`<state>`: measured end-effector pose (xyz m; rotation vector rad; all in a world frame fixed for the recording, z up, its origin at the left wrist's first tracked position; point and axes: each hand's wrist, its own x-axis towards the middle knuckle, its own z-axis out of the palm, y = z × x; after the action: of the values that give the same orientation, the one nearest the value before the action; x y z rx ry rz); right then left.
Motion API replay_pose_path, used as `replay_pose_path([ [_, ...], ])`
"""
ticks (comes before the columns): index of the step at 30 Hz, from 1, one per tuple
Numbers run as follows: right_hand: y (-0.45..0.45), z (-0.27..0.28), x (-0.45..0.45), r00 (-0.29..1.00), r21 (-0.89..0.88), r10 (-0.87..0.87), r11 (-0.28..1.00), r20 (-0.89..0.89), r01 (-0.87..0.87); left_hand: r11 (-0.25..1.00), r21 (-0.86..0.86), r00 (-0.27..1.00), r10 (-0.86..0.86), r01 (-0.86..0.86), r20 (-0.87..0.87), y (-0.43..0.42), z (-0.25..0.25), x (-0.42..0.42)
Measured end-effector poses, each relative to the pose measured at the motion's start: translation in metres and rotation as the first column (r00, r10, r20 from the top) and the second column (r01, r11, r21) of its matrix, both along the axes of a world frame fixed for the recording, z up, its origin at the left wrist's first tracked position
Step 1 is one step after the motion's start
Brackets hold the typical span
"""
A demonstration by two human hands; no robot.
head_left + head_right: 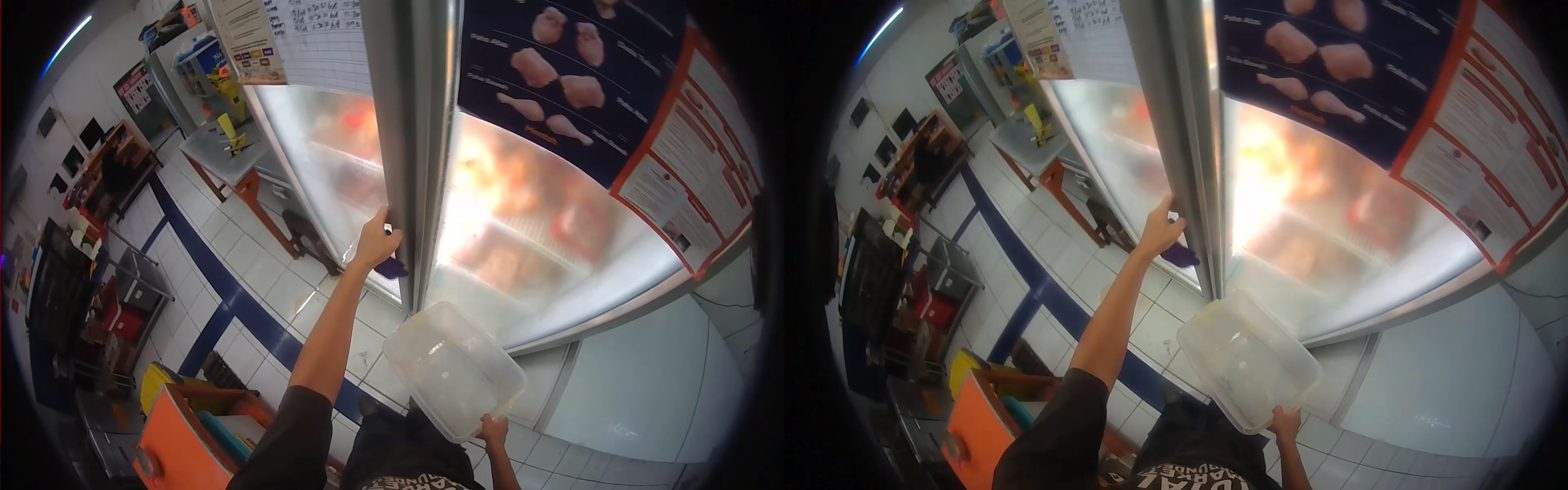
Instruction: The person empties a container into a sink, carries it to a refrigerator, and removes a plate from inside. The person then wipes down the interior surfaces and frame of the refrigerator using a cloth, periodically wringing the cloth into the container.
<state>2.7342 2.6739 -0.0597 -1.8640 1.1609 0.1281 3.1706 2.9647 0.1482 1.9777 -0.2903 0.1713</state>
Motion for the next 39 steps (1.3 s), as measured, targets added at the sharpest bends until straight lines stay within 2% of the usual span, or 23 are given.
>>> replay_pose_path([
  [3,-0.011,-0.011,-0.007,0.998,0.103,-0.067,0.992,-0.014,0.068,1.000,0.003,1.000,0.020,-0.020,0.000,0.011,-0.006,-0.008],
  [5,-0.016,-0.018,-0.017,0.996,0.083,-0.077,0.994,0.040,0.074,0.998,0.028,0.990,0.055,-0.059,0.131,0.041,-0.021,-0.033],
  [8,-0.016,-0.013,-0.003,0.989,0.236,-0.139,0.960,-0.051,0.147,0.993,0.024,0.992,0.112,-0.113,0.059,0.094,-0.009,-0.087],
  [10,-0.007,0.001,0.023,0.991,0.248,-0.085,0.963,-0.100,0.107,0.979,0.081,0.979,0.180,-0.187,0.096,0.131,0.005,-0.120],
  [11,0.000,0.008,0.034,0.991,0.250,-0.052,0.965,-0.124,0.082,0.974,0.045,0.974,0.222,-0.223,0.042,0.153,0.001,-0.136],
  [12,0.009,0.017,0.048,0.994,0.292,-0.032,0.954,-0.105,0.062,0.960,0.075,0.958,0.262,-0.271,0.115,0.175,-0.002,-0.144],
  [14,0.006,-0.052,0.048,0.989,0.121,0.121,0.987,-0.089,-0.110,0.887,0.185,0.903,0.394,-0.422,0.171,0.212,-0.001,-0.163],
  [16,0.024,-0.095,0.067,0.978,0.041,0.201,0.979,-0.063,-0.198,0.831,0.066,0.833,0.546,-0.552,0.082,0.255,-0.020,-0.165],
  [18,0.050,-0.115,0.091,0.962,-0.045,0.270,0.961,-0.038,-0.272,0.768,0.070,0.768,0.623,-0.636,0.149,0.306,-0.039,-0.168],
  [20,0.087,-0.125,0.127,0.965,0.088,0.264,0.961,0.001,-0.263,0.712,-0.020,0.712,0.702,-0.702,0.022,0.351,-0.051,-0.175],
  [22,0.117,-0.153,0.160,0.963,0.132,0.269,0.955,-0.012,-0.265,0.675,0.062,0.678,0.731,-0.735,0.079,0.398,-0.060,-0.180],
  [24,0.154,-0.199,0.184,0.964,0.174,0.264,0.951,-0.027,-0.255,0.532,0.049,0.534,0.841,-0.845,0.087,0.447,-0.087,-0.182],
  [26,0.182,-0.249,0.217,0.974,0.191,0.228,0.956,-0.015,-0.221,0.446,-0.046,0.446,0.874,-0.894,-0.193,0.506,-0.108,-0.191],
  [27,0.199,-0.256,0.239,0.974,0.194,0.223,0.958,-0.034,-0.213,0.355,-0.069,0.362,0.913,-0.932,-0.188,0.506,-0.106,-0.181],
  [29,0.232,-0.257,0.274,0.978,0.330,0.190,0.932,-0.082,-0.153,0.209,-0.041,0.212,0.968,-0.977,-0.133,0.515,-0.102,-0.169],
  [30,0.240,-0.287,0.287,0.979,0.333,0.182,0.932,-0.096,-0.141,0.150,-0.020,0.151,0.986,-0.988,-0.073,0.530,-0.107,-0.165],
  [32,0.249,-0.367,0.292,0.964,0.292,0.260,0.927,-0.052,-0.234,0.174,-0.054,0.180,0.974,-0.983,-0.141,0.541,-0.094,-0.150],
  [33,0.254,-0.377,0.306,0.964,0.298,0.257,0.928,-0.070,-0.226,0.166,-0.060,0.174,0.968,-0.984,-0.183,0.542,-0.088,-0.139],
  [35,0.269,-0.382,0.334,0.959,0.454,0.246,0.877,-0.143,-0.157,0.150,-0.041,0.156,0.960,-0.988,-0.231,0.531,-0.077,-0.124],
  [36,0.272,-0.391,0.348,0.958,0.454,0.247,0.877,-0.147,-0.156,0.153,-0.114,0.178,0.952,-0.982,-0.251,0.520,-0.076,-0.114],
  [37,0.277,-0.407,0.364,0.958,0.477,0.248,0.866,-0.147,-0.151,0.159,-0.195,0.208,0.942,-0.968,-0.264,0.509,-0.084,-0.101],
  [38,0.281,-0.422,0.365,0.955,0.504,0.243,0.854,-0.167,-0.129,0.083,-0.110,0.089,0.995,-0.990,-0.046,0.481,-0.102,-0.079],
  [39,0.282,-0.439,0.371,0.945,0.541,0.254,0.834,-0.207,-0.106,0.125,-0.058,0.132,0.979,-0.990,-0.156,0.490,-0.127,-0.095],
])
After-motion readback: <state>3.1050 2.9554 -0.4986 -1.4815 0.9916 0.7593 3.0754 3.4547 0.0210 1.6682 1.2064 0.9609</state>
